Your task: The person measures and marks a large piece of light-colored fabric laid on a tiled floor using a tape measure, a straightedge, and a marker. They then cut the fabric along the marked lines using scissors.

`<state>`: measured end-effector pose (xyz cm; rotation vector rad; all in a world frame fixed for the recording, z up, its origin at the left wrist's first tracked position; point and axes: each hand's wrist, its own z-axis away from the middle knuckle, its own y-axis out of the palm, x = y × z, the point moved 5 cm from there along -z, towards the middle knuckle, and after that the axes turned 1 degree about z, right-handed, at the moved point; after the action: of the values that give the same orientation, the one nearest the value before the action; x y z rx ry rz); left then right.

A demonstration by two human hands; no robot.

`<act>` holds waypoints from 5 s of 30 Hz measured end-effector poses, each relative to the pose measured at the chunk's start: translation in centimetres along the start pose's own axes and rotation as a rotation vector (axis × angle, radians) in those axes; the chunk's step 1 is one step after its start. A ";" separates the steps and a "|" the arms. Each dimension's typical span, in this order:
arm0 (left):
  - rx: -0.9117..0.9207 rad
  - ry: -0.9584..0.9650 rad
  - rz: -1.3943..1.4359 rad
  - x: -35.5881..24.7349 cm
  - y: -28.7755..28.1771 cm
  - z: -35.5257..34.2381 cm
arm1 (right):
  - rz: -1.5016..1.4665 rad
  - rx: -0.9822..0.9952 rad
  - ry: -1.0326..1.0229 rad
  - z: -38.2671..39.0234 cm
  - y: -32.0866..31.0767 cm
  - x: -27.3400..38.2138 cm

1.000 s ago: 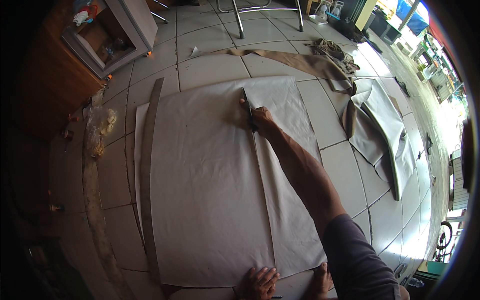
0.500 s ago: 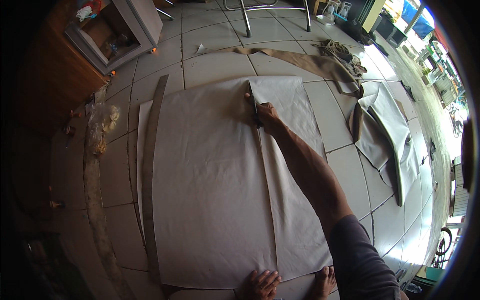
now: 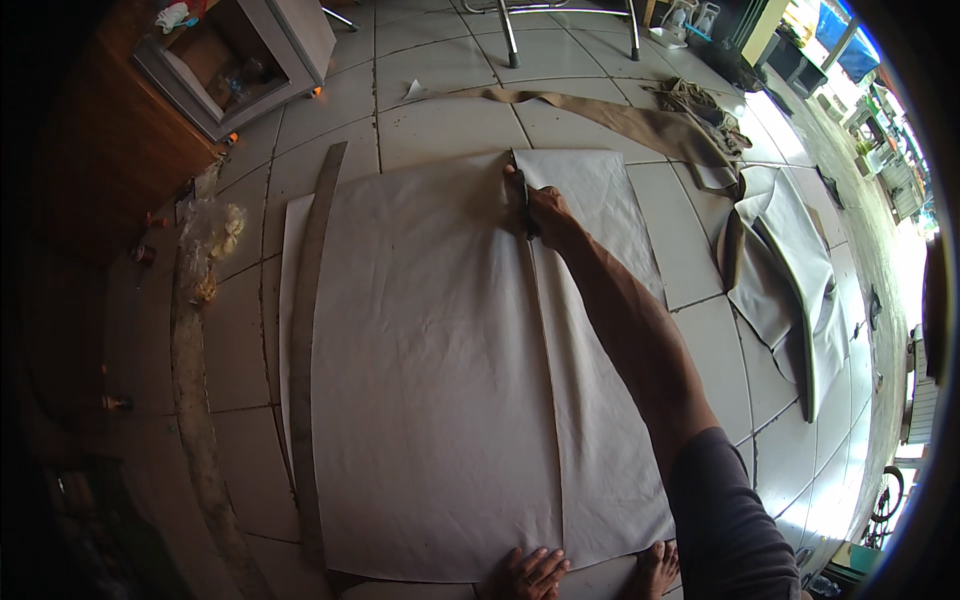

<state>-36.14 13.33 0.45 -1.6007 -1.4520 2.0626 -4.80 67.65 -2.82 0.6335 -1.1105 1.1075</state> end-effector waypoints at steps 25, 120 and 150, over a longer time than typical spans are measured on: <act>-0.077 -0.103 0.049 1.0 0.7 0.3 | 0.597 -0.285 -0.397 7.4 -4.7 1.1; -0.503 -0.095 -0.060 4.4 -2.4 5.6 | 0.149 0.185 0.621 65.8 -0.7 -20.7; -0.460 -0.148 0.007 4.2 -3.1 5.9 | 0.108 0.194 0.535 61.2 0.2 -20.0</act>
<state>-43.98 14.14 -0.26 -1.6201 -2.0972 1.9849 -28.83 8.02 0.68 0.3918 -0.5855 1.3873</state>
